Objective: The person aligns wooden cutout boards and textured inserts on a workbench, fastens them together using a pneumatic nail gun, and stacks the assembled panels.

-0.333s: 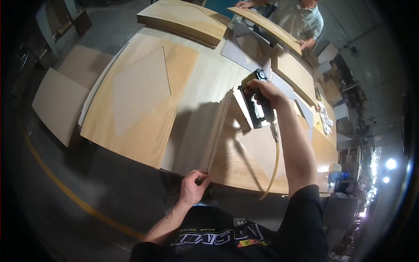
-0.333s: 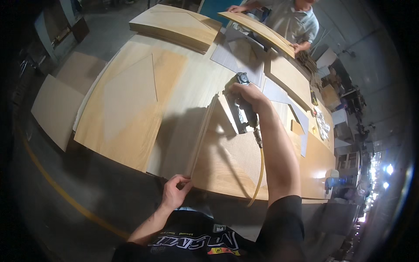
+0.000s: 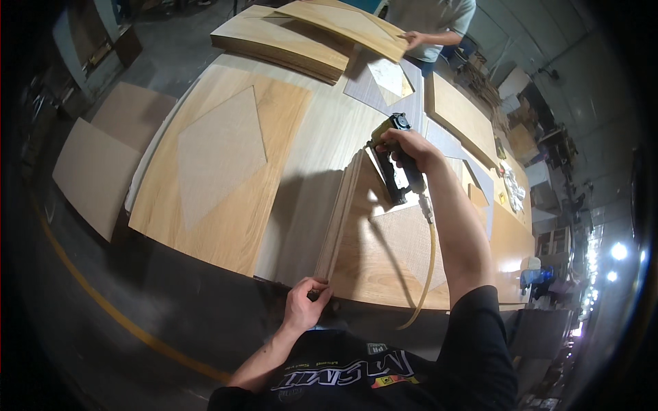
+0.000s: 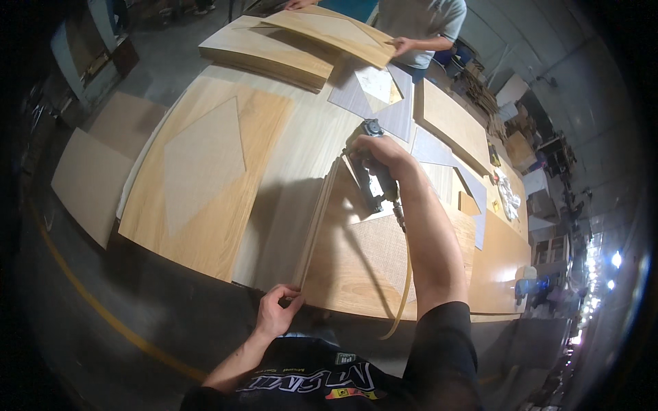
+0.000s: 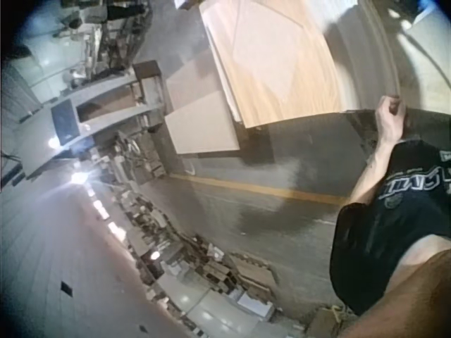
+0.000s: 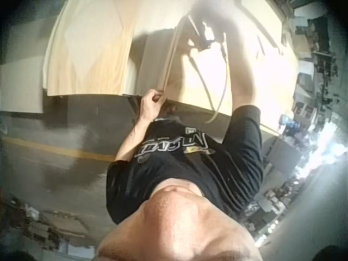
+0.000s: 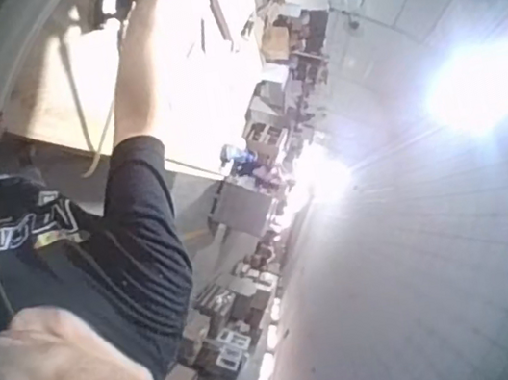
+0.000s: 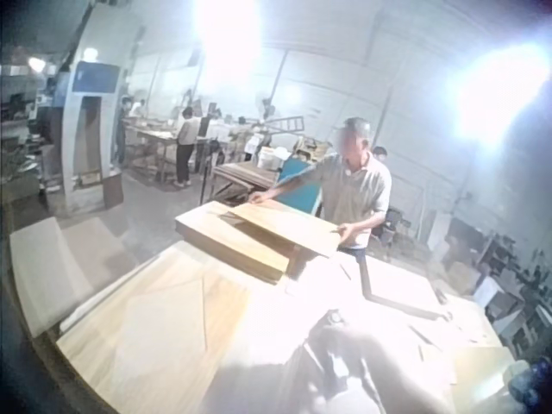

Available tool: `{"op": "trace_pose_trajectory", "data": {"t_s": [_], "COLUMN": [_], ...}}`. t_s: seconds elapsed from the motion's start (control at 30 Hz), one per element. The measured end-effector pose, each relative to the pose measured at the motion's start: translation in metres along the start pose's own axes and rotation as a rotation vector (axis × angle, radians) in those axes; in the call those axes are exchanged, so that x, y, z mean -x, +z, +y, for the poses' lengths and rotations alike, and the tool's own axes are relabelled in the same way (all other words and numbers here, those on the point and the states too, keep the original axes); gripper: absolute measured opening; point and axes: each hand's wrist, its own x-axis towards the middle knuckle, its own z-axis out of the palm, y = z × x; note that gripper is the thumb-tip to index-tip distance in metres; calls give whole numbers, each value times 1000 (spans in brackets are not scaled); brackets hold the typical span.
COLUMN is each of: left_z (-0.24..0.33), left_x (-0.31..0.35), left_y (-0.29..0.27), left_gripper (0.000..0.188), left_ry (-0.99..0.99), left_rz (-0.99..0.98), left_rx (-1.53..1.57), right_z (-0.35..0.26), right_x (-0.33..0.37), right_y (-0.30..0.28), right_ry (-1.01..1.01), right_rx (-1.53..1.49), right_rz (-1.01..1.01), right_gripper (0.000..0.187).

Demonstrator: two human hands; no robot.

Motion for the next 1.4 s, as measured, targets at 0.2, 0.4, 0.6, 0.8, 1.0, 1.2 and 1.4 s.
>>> {"op": "trace_pose_trajectory", "data": {"t_s": [0.2,0.4,0.6,0.8,1.0,1.2,1.4], "left_z": [3,3,2,3,-4,-13,-24], "left_x": [1,2,2,3,2,7,-7], "left_y": [0,-1,0,0,6,11,16], "left_gripper": [12,13,14,13,17,17,14], "left_ry": [-3,7,-7,-19,-48,-146,-122], "left_rz": [-4,-8,-20,-11,-4,23,143], "left_rx": [-17,-46,-51,-36,-55,0,15], "right_z": [-1,-2,0,-2,23,70,202], "right_x": [1,1,0,-1,2,165,316], "right_y": [3,5,2,5,-9,-42,-104], "right_ry": [-13,-17,-5,-25,-90,-343,-109], "right_rx": [-25,12,-16,-39,-42,23,-74], "right_rz": [-4,20,17,6,40,13,114], "right_gripper": [29,24,21,21,26,65,72]}}
